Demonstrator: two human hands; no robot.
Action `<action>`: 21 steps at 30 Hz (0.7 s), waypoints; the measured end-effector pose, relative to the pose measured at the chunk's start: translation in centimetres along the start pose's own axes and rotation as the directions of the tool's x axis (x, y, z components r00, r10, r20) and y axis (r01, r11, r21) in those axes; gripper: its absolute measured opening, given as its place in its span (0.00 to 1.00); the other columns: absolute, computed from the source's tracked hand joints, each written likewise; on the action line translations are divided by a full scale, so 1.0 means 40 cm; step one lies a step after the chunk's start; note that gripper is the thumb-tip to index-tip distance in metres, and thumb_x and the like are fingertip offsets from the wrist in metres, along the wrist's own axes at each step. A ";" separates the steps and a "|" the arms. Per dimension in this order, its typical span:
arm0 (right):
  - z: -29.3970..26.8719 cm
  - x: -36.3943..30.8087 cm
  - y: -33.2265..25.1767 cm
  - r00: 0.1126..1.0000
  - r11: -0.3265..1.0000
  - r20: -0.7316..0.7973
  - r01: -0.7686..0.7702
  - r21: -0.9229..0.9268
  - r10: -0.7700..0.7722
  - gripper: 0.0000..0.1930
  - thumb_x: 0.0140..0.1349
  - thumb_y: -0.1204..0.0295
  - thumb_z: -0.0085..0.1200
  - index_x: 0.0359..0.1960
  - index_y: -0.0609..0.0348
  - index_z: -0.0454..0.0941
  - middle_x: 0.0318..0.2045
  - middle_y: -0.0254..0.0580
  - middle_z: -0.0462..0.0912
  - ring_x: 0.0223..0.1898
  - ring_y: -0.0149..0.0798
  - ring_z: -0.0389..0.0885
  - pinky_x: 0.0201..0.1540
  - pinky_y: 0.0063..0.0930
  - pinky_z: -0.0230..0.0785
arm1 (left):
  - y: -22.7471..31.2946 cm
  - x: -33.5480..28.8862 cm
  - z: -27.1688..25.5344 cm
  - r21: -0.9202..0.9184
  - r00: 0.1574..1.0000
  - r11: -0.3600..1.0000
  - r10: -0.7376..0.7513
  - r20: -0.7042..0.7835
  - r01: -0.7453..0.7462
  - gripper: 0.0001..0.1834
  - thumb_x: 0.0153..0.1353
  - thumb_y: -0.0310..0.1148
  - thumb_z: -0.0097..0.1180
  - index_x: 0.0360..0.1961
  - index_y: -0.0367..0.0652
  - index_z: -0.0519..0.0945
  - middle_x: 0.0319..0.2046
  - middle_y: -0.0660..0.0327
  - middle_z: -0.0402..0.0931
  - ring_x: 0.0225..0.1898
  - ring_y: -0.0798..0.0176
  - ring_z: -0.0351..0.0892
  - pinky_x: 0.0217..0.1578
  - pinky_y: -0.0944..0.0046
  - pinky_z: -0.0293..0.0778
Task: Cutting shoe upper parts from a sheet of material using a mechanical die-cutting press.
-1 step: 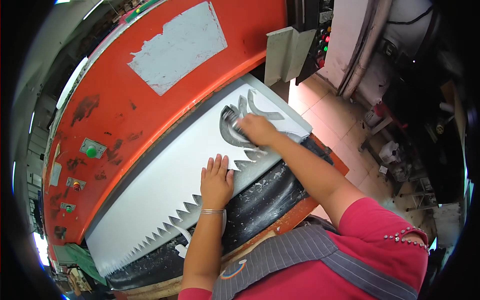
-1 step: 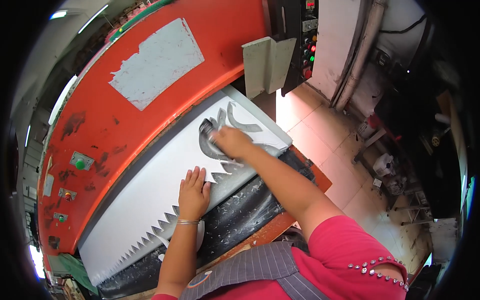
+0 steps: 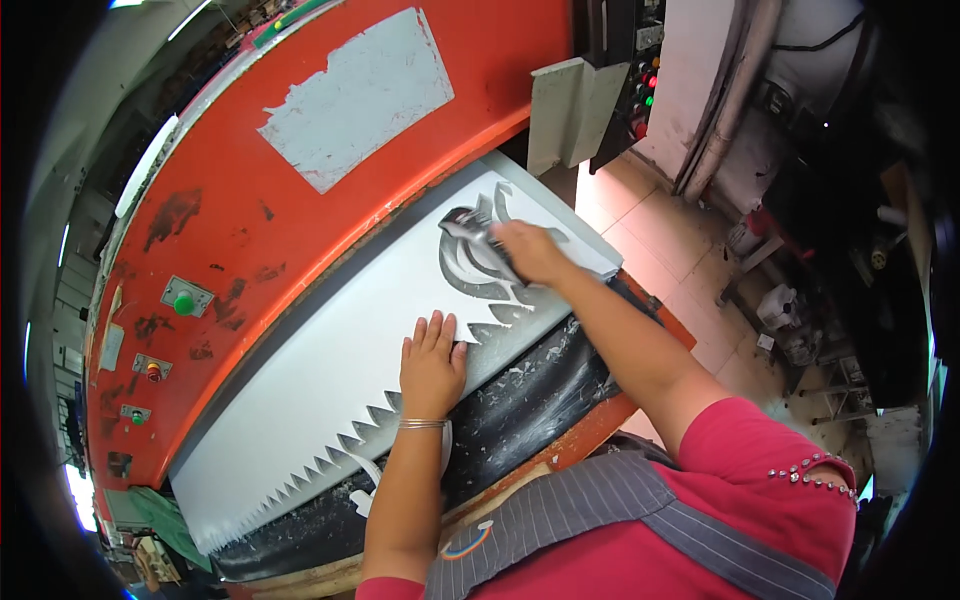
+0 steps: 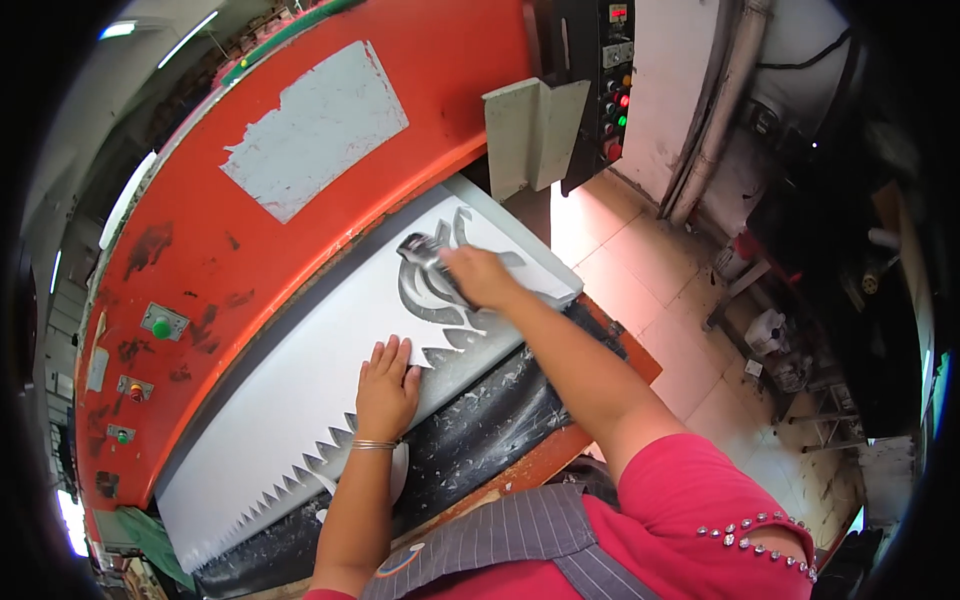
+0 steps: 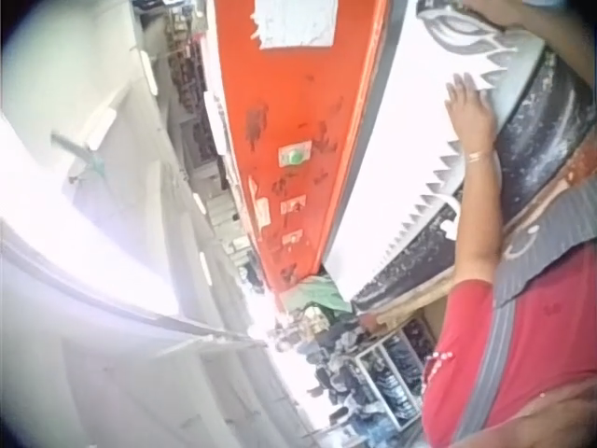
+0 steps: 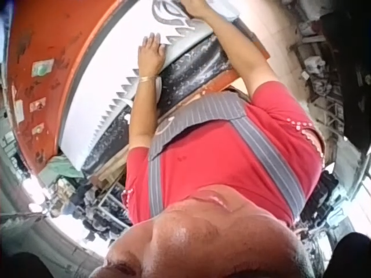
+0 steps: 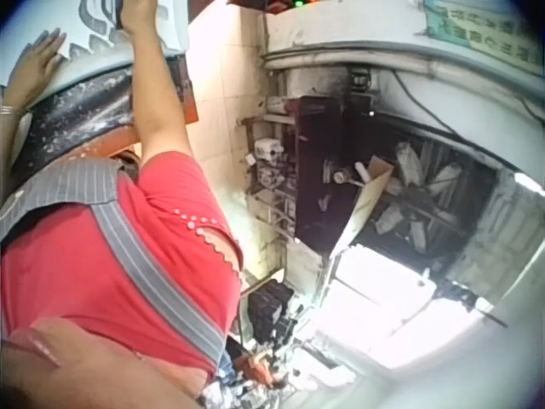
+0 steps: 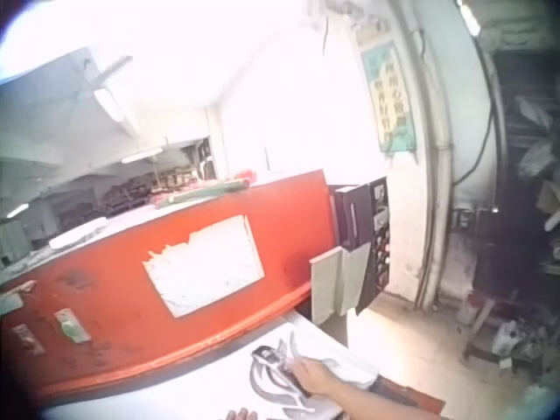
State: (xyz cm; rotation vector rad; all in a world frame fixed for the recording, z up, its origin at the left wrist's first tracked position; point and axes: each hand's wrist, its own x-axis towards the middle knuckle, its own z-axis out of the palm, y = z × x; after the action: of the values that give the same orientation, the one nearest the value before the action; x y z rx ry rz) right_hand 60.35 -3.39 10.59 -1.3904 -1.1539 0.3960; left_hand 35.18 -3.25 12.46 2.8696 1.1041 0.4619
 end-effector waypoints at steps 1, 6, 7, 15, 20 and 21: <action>-0.054 -0.017 -0.019 0.999 0.996 0.041 0.014 0.089 -0.018 0.18 0.66 0.58 0.46 0.36 0.64 0.73 0.28 0.46 0.78 0.28 0.36 0.74 0.34 0.30 0.67 | -0.005 -0.004 -0.013 -0.023 0.997 1.000 -0.019 0.078 0.021 0.25 0.63 0.40 0.48 0.61 0.45 0.68 0.62 0.52 0.62 0.65 0.47 0.58 0.62 0.45 0.53; -0.137 -0.220 -0.143 0.956 0.921 0.269 -0.203 0.333 0.114 0.13 0.65 0.62 0.49 0.40 0.60 0.68 0.28 0.31 0.71 0.30 0.30 0.70 0.34 0.28 0.67 | 0.093 -0.025 -0.059 -0.855 0.948 0.413 -0.101 0.301 0.315 0.31 0.69 0.44 0.40 0.64 0.30 0.57 0.63 0.43 0.60 0.66 0.53 0.55 0.63 0.54 0.51; -0.132 -0.270 -0.193 0.954 0.949 0.295 -0.144 0.282 0.057 0.14 0.65 0.61 0.49 0.39 0.60 0.68 0.28 0.32 0.71 0.30 0.29 0.69 0.34 0.27 0.66 | 0.119 -0.051 -0.056 -0.933 0.928 0.028 -0.114 0.354 0.359 0.30 0.69 0.44 0.40 0.64 0.31 0.58 0.61 0.46 0.62 0.65 0.55 0.57 0.63 0.55 0.52; -0.099 -0.418 -0.256 0.584 0.962 0.784 -0.024 0.273 -0.208 0.19 0.64 0.59 0.49 0.25 0.65 0.71 0.15 0.45 0.68 0.19 0.31 0.65 0.24 0.34 0.60 | 0.187 -0.251 -0.155 -0.876 0.895 -0.208 -0.006 0.446 0.435 0.25 0.55 0.36 0.63 0.50 0.35 0.69 0.43 0.59 0.76 0.45 0.63 0.75 0.50 0.62 0.68; -0.079 -0.508 -0.284 0.647 0.953 0.720 0.037 0.301 -0.252 0.13 0.54 0.66 0.56 0.21 0.65 0.73 0.18 0.55 0.75 0.20 0.53 0.76 0.23 0.40 0.65 | 0.254 -0.330 -0.235 -0.881 0.902 0.199 -0.058 0.428 0.430 0.17 0.50 0.29 0.66 0.38 0.40 0.73 0.29 0.65 0.74 0.30 0.69 0.72 0.35 0.68 0.70; -0.056 -0.523 -0.266 0.665 0.953 0.693 0.104 0.284 -0.279 0.12 0.51 0.66 0.56 0.22 0.64 0.75 0.18 0.55 0.75 0.20 0.54 0.76 0.24 0.41 0.66 | 0.258 -0.341 -0.236 -0.869 0.893 0.210 -0.069 0.444 0.448 0.23 0.46 0.36 0.70 0.40 0.39 0.74 0.32 0.63 0.75 0.33 0.66 0.73 0.37 0.66 0.71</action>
State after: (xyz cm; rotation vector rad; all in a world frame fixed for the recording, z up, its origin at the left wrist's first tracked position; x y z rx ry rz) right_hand 48.68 -23.80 12.31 -0.8896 -1.8280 0.9560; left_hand 29.60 -20.69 19.29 1.4902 0.7596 0.4103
